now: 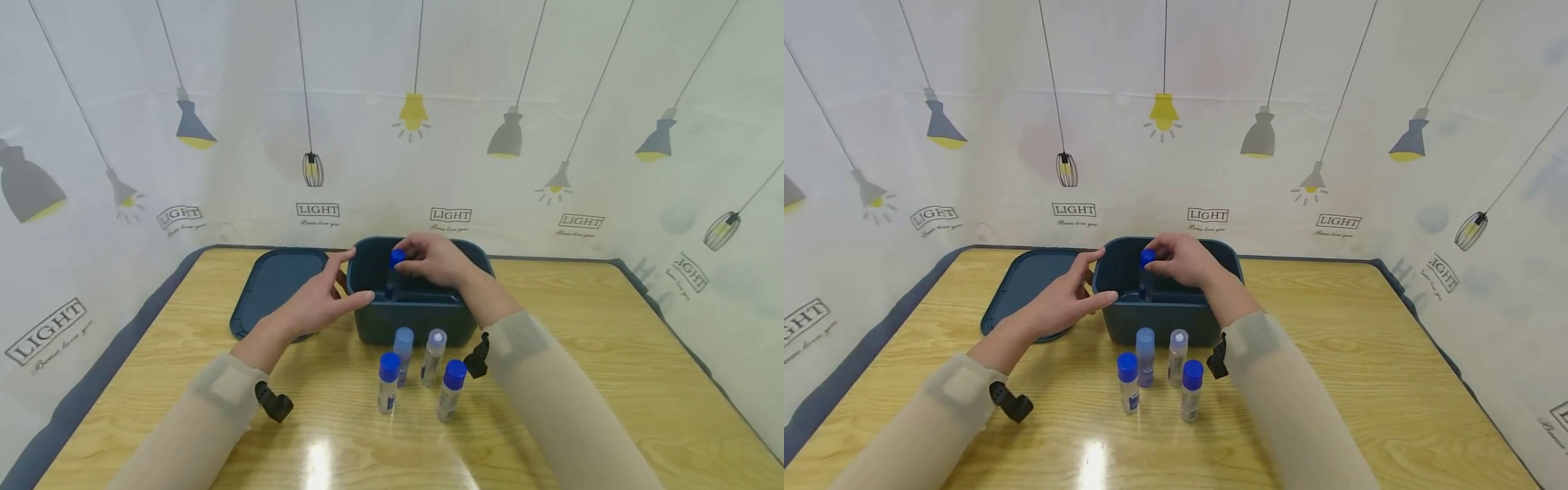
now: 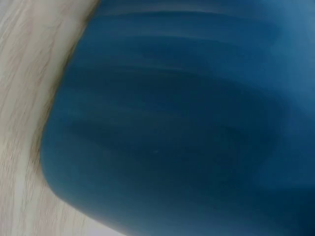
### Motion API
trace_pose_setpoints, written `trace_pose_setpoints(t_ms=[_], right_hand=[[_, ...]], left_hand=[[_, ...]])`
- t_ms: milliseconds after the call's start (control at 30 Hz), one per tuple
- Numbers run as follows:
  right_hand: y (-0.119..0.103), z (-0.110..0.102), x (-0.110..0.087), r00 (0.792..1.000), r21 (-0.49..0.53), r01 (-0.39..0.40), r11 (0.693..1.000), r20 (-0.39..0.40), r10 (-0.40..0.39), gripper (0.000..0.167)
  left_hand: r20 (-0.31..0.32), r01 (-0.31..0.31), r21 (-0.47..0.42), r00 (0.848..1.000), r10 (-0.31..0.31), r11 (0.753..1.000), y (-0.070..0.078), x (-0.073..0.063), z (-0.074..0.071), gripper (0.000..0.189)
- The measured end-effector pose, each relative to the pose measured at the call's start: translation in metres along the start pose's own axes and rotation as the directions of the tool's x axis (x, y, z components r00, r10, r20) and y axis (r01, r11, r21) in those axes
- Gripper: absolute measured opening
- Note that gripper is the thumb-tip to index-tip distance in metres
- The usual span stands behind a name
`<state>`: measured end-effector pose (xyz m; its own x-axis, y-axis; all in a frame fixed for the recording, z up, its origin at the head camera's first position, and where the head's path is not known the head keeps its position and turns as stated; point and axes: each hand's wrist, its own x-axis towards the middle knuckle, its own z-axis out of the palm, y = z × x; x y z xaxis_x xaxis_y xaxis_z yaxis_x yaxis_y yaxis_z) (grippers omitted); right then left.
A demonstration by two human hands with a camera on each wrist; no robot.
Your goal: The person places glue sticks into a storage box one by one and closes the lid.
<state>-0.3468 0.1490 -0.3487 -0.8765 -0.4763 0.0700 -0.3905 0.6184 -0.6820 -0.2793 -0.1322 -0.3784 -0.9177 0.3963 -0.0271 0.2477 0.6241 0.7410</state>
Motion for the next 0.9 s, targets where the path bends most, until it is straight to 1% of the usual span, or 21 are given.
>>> trace_pose_setpoints(t_ms=[167,367,700,900], right_hand=[[-0.0008,0.0028,0.0012,1.000,-0.022,0.000,1.000,0.004,0.000,0.029],[-0.0004,0.0032,0.0021,1.000,-0.044,-0.013,0.999,-0.011,0.013,0.030],[0.0016,0.0053,0.0019,1.000,-0.022,0.002,1.000,-0.005,-0.002,0.034],[0.0020,0.0056,0.0008,1.000,-0.029,-0.012,1.000,0.001,0.012,0.035]], left_hand=[[-0.004,-0.008,0.001,1.000,0.008,1.000,-0.0014,-0.0005,0.0004,0.099],[-0.008,-0.010,0.001,1.000,0.011,1.000,-0.0009,-0.0011,0.0009,0.099],[-0.003,-0.019,0.010,1.000,0.019,1.000,-0.0038,0.0002,0.0028,0.099],[-0.004,-0.032,0.022,0.999,0.032,0.999,-0.0040,-0.0001,0.0025,0.096]])
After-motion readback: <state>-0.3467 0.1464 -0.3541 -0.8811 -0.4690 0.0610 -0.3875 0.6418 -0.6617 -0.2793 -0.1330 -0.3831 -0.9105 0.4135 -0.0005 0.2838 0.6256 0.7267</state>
